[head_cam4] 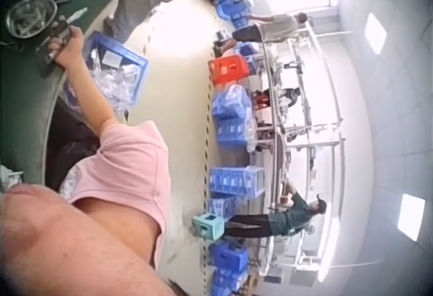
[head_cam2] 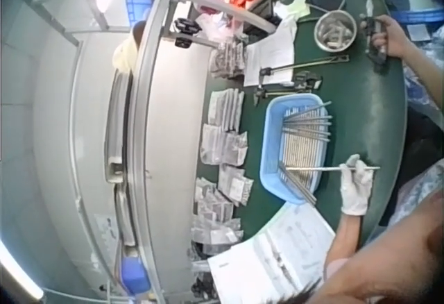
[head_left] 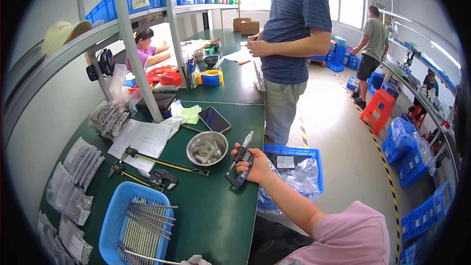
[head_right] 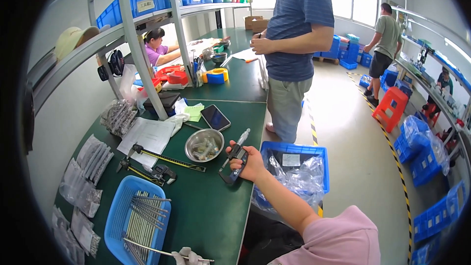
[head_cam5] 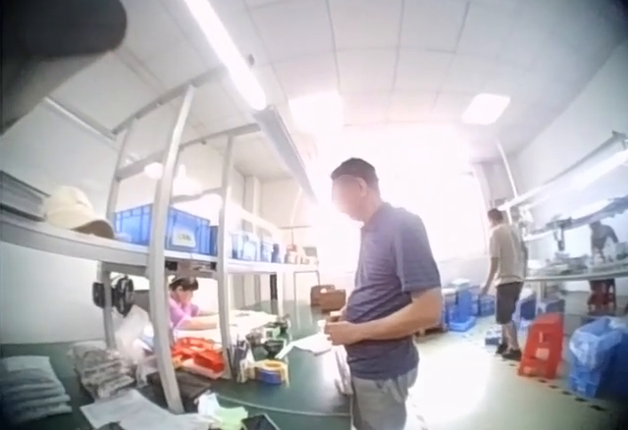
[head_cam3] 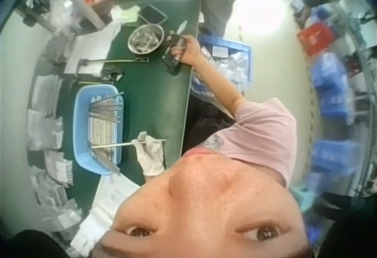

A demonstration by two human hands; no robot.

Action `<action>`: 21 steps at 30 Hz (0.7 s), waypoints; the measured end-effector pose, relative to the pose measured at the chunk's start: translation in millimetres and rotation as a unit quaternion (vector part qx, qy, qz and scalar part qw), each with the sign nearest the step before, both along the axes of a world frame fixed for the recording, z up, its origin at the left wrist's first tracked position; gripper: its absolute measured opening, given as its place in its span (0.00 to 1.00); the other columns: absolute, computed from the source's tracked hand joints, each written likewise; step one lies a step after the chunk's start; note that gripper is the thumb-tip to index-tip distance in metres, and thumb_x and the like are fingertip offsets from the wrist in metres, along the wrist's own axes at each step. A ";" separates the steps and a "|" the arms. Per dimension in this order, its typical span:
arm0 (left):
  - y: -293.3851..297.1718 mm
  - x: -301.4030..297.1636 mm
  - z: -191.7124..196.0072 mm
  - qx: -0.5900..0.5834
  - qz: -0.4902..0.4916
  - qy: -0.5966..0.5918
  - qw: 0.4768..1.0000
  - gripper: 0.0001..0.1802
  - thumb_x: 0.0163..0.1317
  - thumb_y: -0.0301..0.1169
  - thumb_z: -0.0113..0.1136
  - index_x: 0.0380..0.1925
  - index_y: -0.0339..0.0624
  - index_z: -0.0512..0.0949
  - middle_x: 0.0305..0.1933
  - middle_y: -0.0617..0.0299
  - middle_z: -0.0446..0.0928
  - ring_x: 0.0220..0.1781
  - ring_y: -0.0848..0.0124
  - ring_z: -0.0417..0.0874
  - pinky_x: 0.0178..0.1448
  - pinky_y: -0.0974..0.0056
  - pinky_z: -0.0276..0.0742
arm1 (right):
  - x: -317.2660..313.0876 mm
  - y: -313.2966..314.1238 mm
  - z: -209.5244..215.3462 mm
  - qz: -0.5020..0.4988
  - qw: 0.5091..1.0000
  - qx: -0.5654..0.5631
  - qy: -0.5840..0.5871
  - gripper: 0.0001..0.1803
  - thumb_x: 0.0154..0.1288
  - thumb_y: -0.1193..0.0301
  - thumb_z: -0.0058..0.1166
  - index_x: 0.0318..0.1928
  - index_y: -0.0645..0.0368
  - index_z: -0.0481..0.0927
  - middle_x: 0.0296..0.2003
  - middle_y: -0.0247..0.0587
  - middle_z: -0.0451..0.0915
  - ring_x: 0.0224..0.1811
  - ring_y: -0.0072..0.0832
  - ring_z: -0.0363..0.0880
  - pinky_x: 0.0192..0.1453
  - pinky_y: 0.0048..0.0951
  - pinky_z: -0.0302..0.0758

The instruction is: Using a micrometer to measure the dimensions of thin metal rods while referring to a technical manual.

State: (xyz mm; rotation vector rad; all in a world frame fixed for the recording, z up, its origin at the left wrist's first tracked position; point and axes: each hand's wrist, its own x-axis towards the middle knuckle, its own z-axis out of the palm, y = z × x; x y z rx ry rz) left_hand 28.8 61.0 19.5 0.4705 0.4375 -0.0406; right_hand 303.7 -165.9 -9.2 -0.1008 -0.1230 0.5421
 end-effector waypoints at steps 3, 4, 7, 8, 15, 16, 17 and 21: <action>2.3 0.0 -2.3 -0.017 -0.022 -0.032 0.999 0.22 0.58 0.48 0.47 0.37 0.39 0.73 0.16 0.68 0.60 0.17 0.75 0.59 0.22 0.72 0.59 | 0.6 -0.4 -0.3 0.000 1.000 0.000 0.001 0.20 0.55 0.67 0.36 0.49 0.55 0.68 0.41 0.39 0.68 0.19 0.23 0.61 0.24 0.23 0.60; 2.2 -0.1 -2.2 -0.017 -0.023 -0.033 0.999 0.22 0.58 0.48 0.47 0.37 0.39 0.73 0.16 0.68 0.60 0.17 0.75 0.59 0.22 0.72 0.59 | 0.7 -0.6 -0.1 -0.002 1.000 -0.003 0.002 0.20 0.55 0.67 0.36 0.49 0.55 0.68 0.41 0.40 0.68 0.19 0.23 0.61 0.24 0.23 0.60; 2.2 1.7 -2.2 -0.022 -0.026 -0.034 0.999 0.21 0.59 0.47 0.47 0.37 0.39 0.73 0.16 0.68 0.60 0.17 0.75 0.58 0.23 0.72 0.58 | -1.4 0.4 1.8 -0.001 1.000 -0.004 0.010 0.21 0.54 0.67 0.36 0.49 0.56 0.68 0.40 0.40 0.69 0.19 0.23 0.61 0.24 0.23 0.60; 2.0 1.6 -2.6 -0.028 -0.020 -0.036 0.999 0.21 0.59 0.47 0.48 0.37 0.39 0.73 0.16 0.68 0.60 0.17 0.75 0.58 0.24 0.72 0.58 | -0.8 0.5 1.5 -0.002 1.000 -0.003 0.009 0.21 0.54 0.67 0.36 0.49 0.56 0.68 0.40 0.40 0.69 0.19 0.23 0.61 0.24 0.23 0.60; -2.1 3.8 3.4 -0.020 0.006 -0.013 1.000 0.21 0.58 0.46 0.49 0.38 0.37 0.72 0.18 0.66 0.61 0.19 0.75 0.59 0.25 0.72 0.59 | 1.9 -0.4 -2.5 0.015 1.000 0.008 0.000 0.21 0.54 0.66 0.36 0.49 0.55 0.68 0.41 0.42 0.71 0.20 0.23 0.61 0.25 0.24 0.61; -1.9 3.7 3.8 -0.019 0.006 -0.011 1.000 0.21 0.58 0.46 0.49 0.38 0.37 0.72 0.18 0.66 0.61 0.19 0.75 0.59 0.25 0.72 0.59 | 2.0 0.8 -2.3 0.015 1.000 0.006 -0.001 0.21 0.54 0.66 0.36 0.49 0.55 0.68 0.41 0.42 0.70 0.20 0.23 0.61 0.25 0.24 0.61; -1.9 3.5 4.3 -0.019 0.007 -0.008 1.000 0.21 0.58 0.46 0.49 0.38 0.37 0.72 0.18 0.66 0.61 0.19 0.75 0.59 0.25 0.72 0.59 | 1.4 0.5 -2.4 0.015 1.000 0.007 0.001 0.21 0.54 0.66 0.36 0.49 0.55 0.68 0.41 0.42 0.70 0.20 0.23 0.61 0.25 0.24 0.61; -2.8 5.5 6.0 -0.016 0.015 0.009 1.000 0.21 0.58 0.45 0.50 0.38 0.37 0.72 0.18 0.66 0.61 0.19 0.75 0.60 0.26 0.71 0.59 | 1.4 -0.8 -1.3 0.015 1.000 0.001 0.003 0.21 0.55 0.66 0.36 0.50 0.55 0.67 0.41 0.41 0.70 0.20 0.23 0.61 0.25 0.23 0.61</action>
